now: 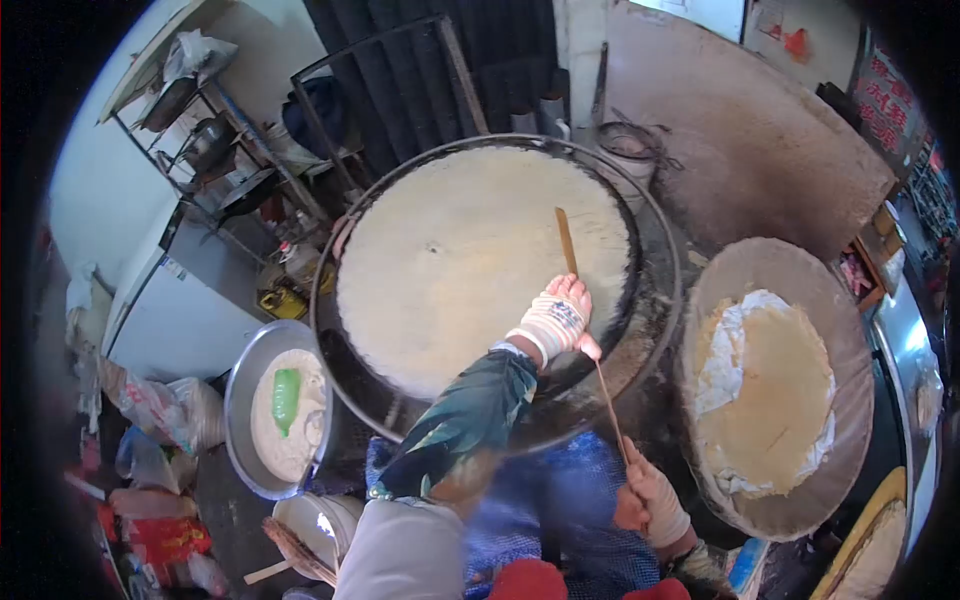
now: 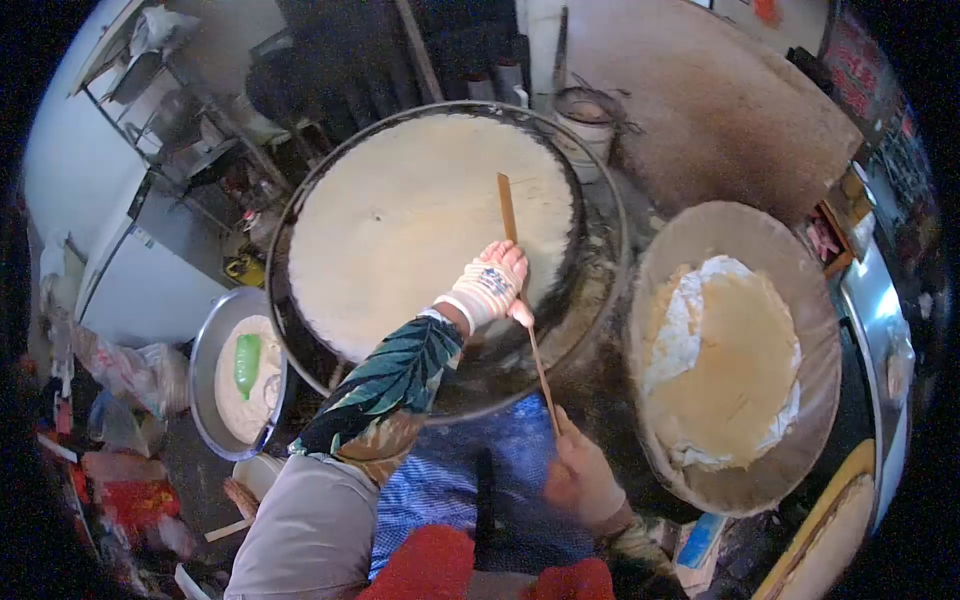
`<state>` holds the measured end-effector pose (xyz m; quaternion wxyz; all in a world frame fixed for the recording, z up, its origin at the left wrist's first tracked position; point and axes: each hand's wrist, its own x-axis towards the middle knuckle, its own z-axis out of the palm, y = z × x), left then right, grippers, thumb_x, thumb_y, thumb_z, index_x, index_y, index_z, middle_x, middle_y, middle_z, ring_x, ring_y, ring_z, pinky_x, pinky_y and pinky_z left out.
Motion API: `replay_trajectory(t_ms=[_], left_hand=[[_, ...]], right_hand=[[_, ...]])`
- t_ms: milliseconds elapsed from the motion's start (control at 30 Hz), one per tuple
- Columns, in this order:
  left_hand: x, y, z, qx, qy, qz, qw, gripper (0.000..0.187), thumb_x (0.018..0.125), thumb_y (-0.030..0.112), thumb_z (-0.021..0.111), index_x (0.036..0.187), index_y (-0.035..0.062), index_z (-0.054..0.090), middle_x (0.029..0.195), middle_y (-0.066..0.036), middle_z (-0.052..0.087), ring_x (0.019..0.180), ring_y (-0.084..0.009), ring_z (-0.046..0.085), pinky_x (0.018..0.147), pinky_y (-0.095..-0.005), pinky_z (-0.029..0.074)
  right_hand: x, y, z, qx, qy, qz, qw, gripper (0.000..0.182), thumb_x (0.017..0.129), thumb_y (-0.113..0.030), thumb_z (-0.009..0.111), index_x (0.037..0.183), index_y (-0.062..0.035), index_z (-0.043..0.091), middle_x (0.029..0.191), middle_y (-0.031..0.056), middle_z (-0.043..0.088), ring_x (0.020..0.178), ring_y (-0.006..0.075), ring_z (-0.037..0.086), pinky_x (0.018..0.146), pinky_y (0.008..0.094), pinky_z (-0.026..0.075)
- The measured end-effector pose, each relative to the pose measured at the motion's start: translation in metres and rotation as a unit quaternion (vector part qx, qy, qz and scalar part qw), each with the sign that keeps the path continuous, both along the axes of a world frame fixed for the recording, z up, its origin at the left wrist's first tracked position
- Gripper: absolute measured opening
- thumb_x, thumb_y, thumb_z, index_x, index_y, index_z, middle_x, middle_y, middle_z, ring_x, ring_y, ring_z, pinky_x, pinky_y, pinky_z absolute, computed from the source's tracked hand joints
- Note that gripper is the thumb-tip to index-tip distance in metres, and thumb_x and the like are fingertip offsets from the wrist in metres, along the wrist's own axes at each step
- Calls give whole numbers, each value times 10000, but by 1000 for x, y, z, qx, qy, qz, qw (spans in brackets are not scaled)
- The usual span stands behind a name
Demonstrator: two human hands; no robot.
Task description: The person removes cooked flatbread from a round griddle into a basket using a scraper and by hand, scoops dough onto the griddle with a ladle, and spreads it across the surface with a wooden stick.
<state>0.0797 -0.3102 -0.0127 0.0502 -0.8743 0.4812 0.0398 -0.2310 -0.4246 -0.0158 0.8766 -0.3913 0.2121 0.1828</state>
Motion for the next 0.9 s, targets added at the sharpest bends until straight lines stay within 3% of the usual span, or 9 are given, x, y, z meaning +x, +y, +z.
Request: replay_trajectory(t_ms=[233,267,300,433,567,600,667,767,900], left_hand=[[57,124,-18,-89,-38,106,990,1067,509,746,629,1212,-50,519,1322,-233,485,1308,-382,387,1124,-442,268],[59,143,-23,-108,-59,121,985,1050,505,735,636,1192,-52,527,1304,-236,497,1297,-384,398,1115,-446,281],[59,161,-22,-108,-57,122,985,1050,505,735,636,1192,-52,527,1304,-236,497,1297,-384,398,1115,-446,281],[54,244,-25,-141,-84,166,972,1011,516,693,661,1170,-66,526,1265,-250,510,1273,-392,416,1100,-441,300],[2,331,-8,-137,-78,232,960,1084,559,759,568,1240,-77,459,1281,-257,496,1262,-410,418,1079,-461,313],[-18,348,-11,-136,-103,233,957,1097,583,767,542,1273,-79,429,1291,-273,481,1264,-423,412,1072,-483,311],[-55,371,-33,-134,-158,213,955,1128,612,780,509,1320,-89,381,1305,-305,455,1261,-454,400,1063,-526,298],[-80,294,-6,-195,-134,177,955,1132,595,725,601,1344,-87,353,1362,-298,392,1274,-470,369,1080,-539,277],[-59,91,32,-285,-49,-56,956,1102,664,792,498,1330,-80,396,1335,-295,422,1297,-439,356,1094,-531,260]], right_hand=[[82,55,23,67,16,107,992,494,996,-291,461,1468,-307,315,549,-69,315,406,16,261,370,197,245],[88,50,3,175,-36,158,971,497,993,-273,462,1471,-281,325,737,1,550,546,75,516,459,244,424],[93,62,-1,175,-34,159,971,497,993,-273,462,1471,-281,325,737,1,550,546,75,516,459,244,424],[116,115,-13,-20,-49,174,983,562,967,-244,517,1487,-235,302,550,-13,424,408,78,389,381,263,316],[124,170,10,-261,-71,292,917,586,955,-232,554,1486,-252,308,679,50,582,506,118,539,482,311,486],[112,188,-33,-342,-224,247,879,570,962,-217,542,1482,-260,312,736,69,620,549,138,579,550,304,513],[87,178,7,-292,-147,319,889,551,956,-224,545,1468,-238,343,778,107,653,592,158,613,604,330,523],[20,146,-24,-357,-200,213,887,551,956,-229,533,1471,-211,336,770,121,655,562,157,605,587,349,527],[-51,70,-3,-396,-37,-3,918,542,958,-164,517,1471,-164,342,738,76,638,506,110,560,472,269,472]])
